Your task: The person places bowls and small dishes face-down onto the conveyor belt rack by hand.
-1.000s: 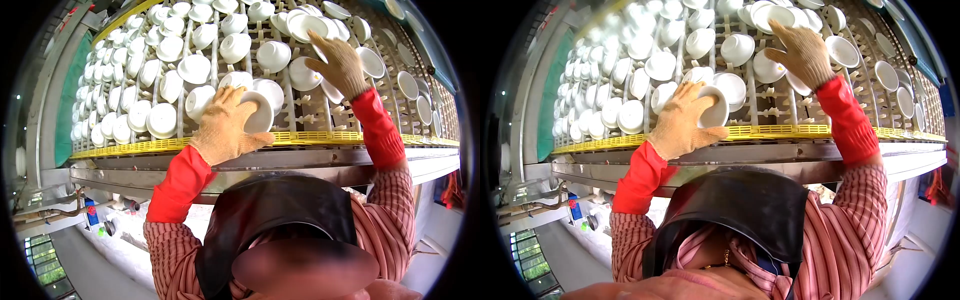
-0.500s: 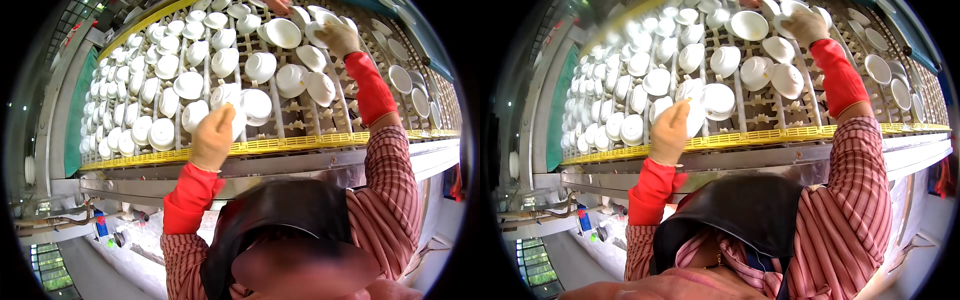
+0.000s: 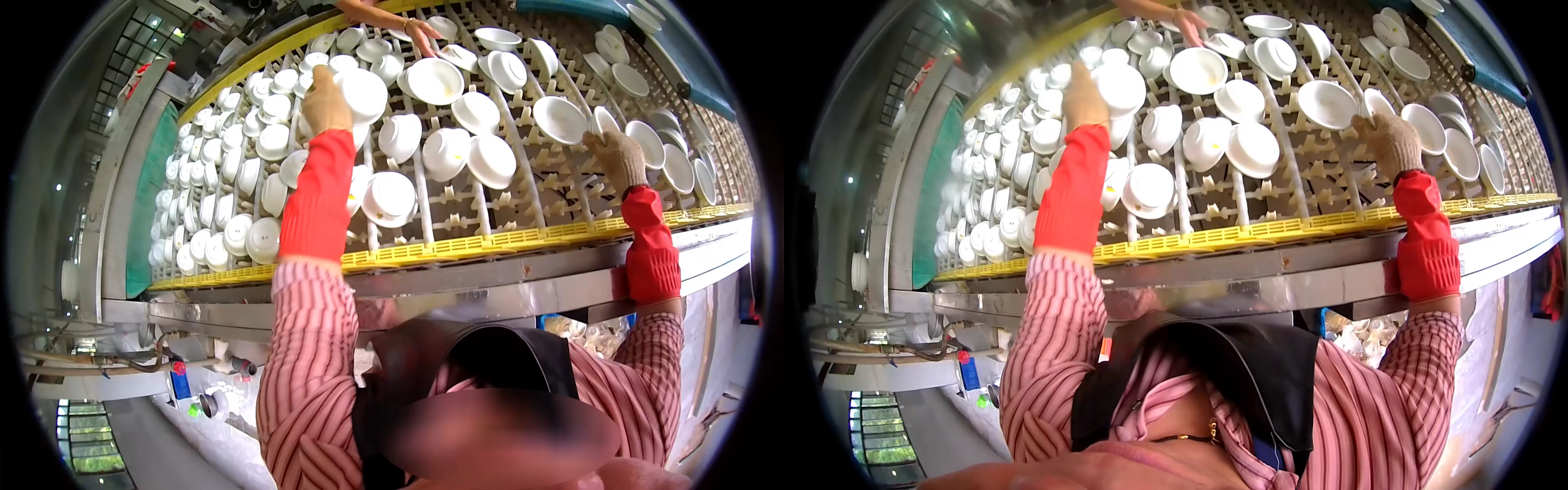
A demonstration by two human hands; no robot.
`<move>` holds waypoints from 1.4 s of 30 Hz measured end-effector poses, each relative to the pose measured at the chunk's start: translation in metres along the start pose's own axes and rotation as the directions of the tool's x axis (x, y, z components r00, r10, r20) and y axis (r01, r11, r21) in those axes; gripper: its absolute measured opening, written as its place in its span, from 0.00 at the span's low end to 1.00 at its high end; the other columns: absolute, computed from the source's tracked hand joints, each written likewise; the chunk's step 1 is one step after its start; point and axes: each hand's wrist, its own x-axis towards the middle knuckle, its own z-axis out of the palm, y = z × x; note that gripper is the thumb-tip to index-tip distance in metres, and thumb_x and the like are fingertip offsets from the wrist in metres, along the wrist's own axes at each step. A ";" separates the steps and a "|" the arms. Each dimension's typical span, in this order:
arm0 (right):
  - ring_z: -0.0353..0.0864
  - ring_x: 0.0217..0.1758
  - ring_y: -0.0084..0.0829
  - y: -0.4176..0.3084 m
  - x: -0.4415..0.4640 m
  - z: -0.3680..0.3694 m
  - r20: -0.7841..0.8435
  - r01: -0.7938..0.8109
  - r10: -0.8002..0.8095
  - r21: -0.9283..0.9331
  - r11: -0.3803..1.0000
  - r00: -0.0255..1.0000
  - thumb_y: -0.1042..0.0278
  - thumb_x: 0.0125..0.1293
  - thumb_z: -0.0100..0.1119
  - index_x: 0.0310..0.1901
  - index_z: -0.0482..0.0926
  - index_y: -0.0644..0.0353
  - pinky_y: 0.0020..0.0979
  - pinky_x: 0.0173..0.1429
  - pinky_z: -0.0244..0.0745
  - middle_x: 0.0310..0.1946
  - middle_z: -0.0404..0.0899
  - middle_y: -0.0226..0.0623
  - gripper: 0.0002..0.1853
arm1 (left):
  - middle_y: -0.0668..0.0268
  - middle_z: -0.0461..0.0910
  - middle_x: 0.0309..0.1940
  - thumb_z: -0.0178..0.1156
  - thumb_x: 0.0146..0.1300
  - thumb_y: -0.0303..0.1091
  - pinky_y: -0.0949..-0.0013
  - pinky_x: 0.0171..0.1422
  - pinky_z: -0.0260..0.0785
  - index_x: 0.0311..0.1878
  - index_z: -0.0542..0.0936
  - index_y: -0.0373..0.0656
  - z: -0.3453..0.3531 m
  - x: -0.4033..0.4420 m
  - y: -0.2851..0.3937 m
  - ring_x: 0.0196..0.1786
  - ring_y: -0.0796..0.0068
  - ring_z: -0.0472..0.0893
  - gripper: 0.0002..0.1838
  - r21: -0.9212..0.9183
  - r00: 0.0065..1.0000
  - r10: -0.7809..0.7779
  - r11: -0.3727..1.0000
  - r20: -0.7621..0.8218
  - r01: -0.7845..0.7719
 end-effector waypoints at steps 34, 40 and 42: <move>0.94 0.58 0.41 -0.126 0.103 -0.056 -0.260 0.399 -0.309 0.474 0.785 0.915 0.47 0.91 0.54 0.76 0.74 0.62 0.44 0.70 0.87 0.55 0.90 0.52 0.28 | 0.51 0.92 0.49 0.56 0.77 0.46 0.44 0.64 0.76 0.53 0.91 0.49 0.105 -0.013 -0.023 0.54 0.46 0.89 0.17 0.682 0.822 0.251 0.464 0.511 -0.565; 0.93 0.56 0.40 -0.115 0.151 0.020 -0.273 0.641 -0.596 0.116 0.759 0.755 0.64 0.87 0.59 0.65 0.81 0.59 0.40 0.59 0.91 0.56 0.89 0.46 0.13 | 0.54 0.91 0.43 0.62 0.73 0.39 0.44 0.60 0.78 0.53 0.90 0.48 0.053 -0.034 -0.010 0.51 0.43 0.87 0.14 0.631 0.744 0.308 0.397 0.593 -0.667; 0.94 0.49 0.46 -0.102 0.117 0.013 -0.116 0.502 -0.490 0.265 0.823 0.864 0.46 0.80 0.67 0.65 0.81 0.65 0.44 0.54 0.89 0.46 0.91 0.51 0.28 | 0.53 0.91 0.43 0.63 0.72 0.37 0.43 0.59 0.78 0.53 0.90 0.47 0.031 -0.050 -0.020 0.50 0.42 0.87 0.13 0.560 0.727 0.402 0.464 0.557 -0.686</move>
